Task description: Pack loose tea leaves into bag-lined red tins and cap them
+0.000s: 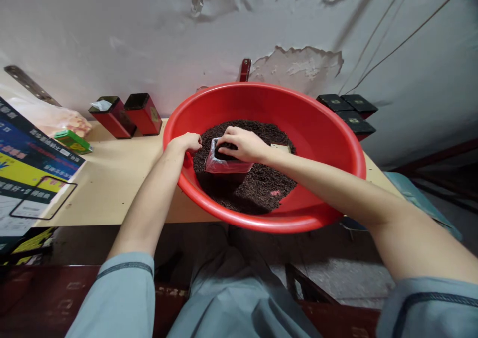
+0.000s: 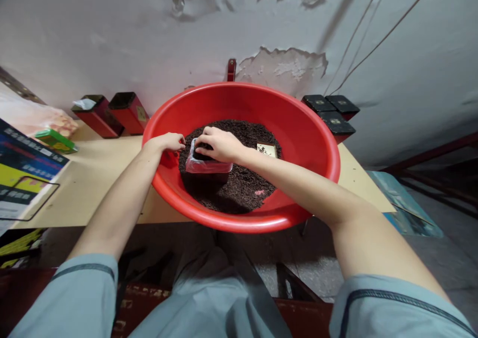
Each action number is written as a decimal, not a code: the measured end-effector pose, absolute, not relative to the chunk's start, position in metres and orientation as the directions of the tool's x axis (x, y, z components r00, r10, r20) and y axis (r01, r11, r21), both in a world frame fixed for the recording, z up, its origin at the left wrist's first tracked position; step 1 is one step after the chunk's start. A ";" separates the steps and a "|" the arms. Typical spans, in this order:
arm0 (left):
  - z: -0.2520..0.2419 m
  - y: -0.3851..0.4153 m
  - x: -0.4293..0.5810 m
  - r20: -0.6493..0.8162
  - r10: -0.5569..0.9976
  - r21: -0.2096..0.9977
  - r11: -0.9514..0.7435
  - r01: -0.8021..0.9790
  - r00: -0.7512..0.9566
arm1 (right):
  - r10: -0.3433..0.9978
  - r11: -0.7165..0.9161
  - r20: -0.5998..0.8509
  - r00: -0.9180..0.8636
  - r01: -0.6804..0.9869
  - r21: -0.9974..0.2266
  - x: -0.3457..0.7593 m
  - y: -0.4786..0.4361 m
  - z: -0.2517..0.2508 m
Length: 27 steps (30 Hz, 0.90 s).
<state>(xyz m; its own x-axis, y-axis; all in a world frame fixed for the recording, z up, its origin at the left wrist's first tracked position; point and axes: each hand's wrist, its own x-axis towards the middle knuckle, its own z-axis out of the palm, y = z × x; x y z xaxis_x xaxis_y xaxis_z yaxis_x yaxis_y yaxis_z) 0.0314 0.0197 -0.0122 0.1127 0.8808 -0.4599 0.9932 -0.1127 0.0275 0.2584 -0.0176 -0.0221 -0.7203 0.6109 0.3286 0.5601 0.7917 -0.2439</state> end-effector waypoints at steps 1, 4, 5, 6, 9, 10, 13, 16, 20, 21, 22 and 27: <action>-0.013 0.021 0.031 -0.453 0.884 0.027 -0.112 0.993 0.111 | 0.590 0.808 0.317 -0.743 0.550 -0.214 0.257 -0.018 -0.027; -0.016 0.023 0.030 -0.417 0.902 0.021 -0.112 0.993 0.110 | 0.548 0.835 0.357 -0.756 0.519 -0.183 0.265 -0.017 -0.035; -0.016 0.023 0.030 -0.407 0.907 0.024 -0.110 0.994 0.111 | 0.537 0.843 0.367 -0.760 0.503 -0.191 0.271 -0.017 -0.036; -0.015 0.023 0.031 -0.400 0.910 0.028 -0.107 0.994 0.109 | 0.520 0.854 0.356 -0.776 0.480 -0.201 0.277 -0.018 -0.036; -0.011 0.020 0.034 -0.407 0.908 0.061 -0.083 0.995 0.101 | 0.467 0.882 0.249 -0.849 0.425 -0.205 0.295 -0.024 -0.037; -0.010 0.018 0.036 -0.424 0.901 0.110 -0.053 0.993 0.095 | 0.458 0.886 0.225 -0.860 0.421 -0.196 0.300 -0.026 -0.037; -0.006 0.012 0.040 -0.494 0.864 0.345 0.099 0.933 0.091 | 0.439 0.896 0.209 -0.874 0.409 -0.173 0.306 -0.032 -0.039; -0.005 0.006 0.044 -0.550 0.818 0.509 0.170 0.844 0.167 | 0.417 0.906 0.205 -0.885 0.387 -0.171 0.307 -0.034 -0.039; -0.009 0.006 0.043 -0.581 0.752 0.613 0.153 0.775 0.311 | 0.452 0.873 0.195 -0.870 0.388 -0.294 0.307 -0.033 -0.041; -0.010 0.007 0.042 -0.596 0.733 0.624 0.166 0.763 0.328 | 0.513 0.833 0.220 -0.830 0.418 -0.363 0.308 -0.031 -0.043; -0.011 0.008 0.042 -0.614 0.715 0.633 0.192 0.750 0.335 | 0.613 0.761 0.259 -0.747 0.469 -0.449 0.308 -0.029 -0.044; -0.008 0.007 0.043 -0.576 0.781 0.693 0.308 0.652 0.243 | 0.938 -0.195 -0.290 -0.188 0.406 -0.893 0.305 -0.021 -0.050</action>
<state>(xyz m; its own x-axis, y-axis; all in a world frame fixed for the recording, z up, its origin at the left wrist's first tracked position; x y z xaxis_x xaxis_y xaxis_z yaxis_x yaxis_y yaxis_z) 0.0432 0.0072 -0.0082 0.2428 0.7808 -0.5757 0.6519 0.3081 0.6929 0.3054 -0.0209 -0.0504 -0.1876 0.9383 -0.2905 0.4060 -0.1952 -0.8928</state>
